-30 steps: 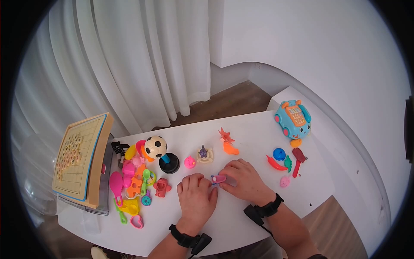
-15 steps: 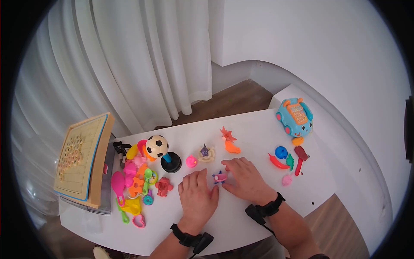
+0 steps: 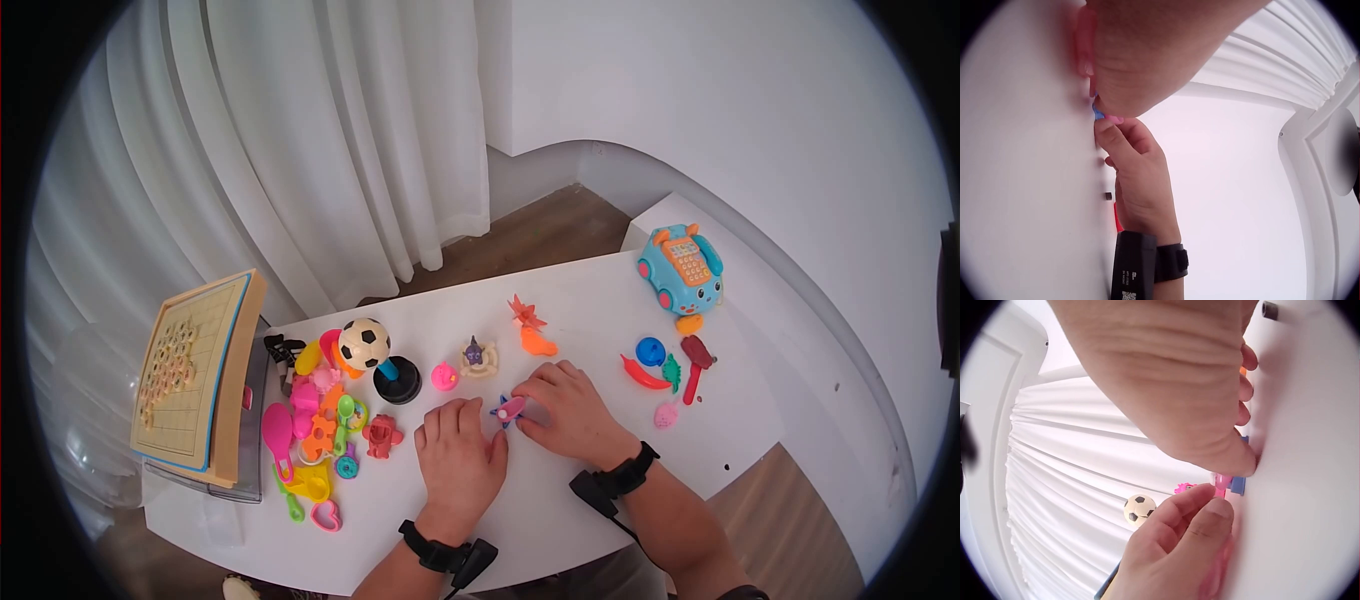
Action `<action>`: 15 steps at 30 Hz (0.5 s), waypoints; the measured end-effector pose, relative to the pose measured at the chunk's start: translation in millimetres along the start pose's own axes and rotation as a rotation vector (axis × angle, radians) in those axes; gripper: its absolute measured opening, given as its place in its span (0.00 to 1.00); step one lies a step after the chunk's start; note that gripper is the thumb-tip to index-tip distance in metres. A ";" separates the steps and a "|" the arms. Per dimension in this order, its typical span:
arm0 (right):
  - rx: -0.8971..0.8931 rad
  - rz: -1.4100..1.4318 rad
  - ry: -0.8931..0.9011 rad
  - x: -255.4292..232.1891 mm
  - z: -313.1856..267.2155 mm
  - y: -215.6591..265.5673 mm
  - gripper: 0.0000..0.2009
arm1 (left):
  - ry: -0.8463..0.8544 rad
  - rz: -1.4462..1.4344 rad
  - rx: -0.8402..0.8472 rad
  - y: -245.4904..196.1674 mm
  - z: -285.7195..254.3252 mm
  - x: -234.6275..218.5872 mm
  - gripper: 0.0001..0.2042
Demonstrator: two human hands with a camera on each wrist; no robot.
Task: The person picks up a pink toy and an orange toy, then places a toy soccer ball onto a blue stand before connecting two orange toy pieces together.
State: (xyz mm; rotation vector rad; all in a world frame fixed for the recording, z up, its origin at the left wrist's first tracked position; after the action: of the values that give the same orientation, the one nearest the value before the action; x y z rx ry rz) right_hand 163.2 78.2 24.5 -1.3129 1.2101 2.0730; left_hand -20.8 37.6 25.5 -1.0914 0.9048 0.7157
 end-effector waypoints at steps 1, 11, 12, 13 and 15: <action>0.000 0.000 0.000 0.6 0.2 -0.5 0.19 | -0.002 0.001 0.000 -0.1 0.0 0.0 0.26; 0.064 -0.033 -0.048 -0.8 0.8 -5.6 0.16 | -0.001 0.003 -0.010 0.8 -0.6 0.4 0.25; 0.066 -0.032 -0.077 0.0 0.9 -7.7 0.15 | 0.001 0.008 -0.014 0.3 -0.7 -0.1 0.25; 0.066 -0.033 -0.077 1.4 1.5 -9.9 0.15 | 0.002 0.014 -0.017 0.0 -0.7 -0.5 0.25; 0.104 -0.054 -0.102 2.5 2.3 -14.4 0.16 | -0.001 0.013 -0.017 0.4 -0.7 0.7 0.25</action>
State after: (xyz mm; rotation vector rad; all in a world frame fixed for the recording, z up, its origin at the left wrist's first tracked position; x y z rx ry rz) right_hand 171.0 87.7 16.3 -1.1654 1.2076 1.9856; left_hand -21.0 37.1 24.7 -1.1010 0.9065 0.7356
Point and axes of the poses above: each hand's wrist, its own z-axis towards the middle knuckle, its own x-axis out of the palm, y = z × x, the point moved 3 cm from there along z, towards the middle knuckle, and after that the axes turned 15 degrees about y, right-handed, at the moved point
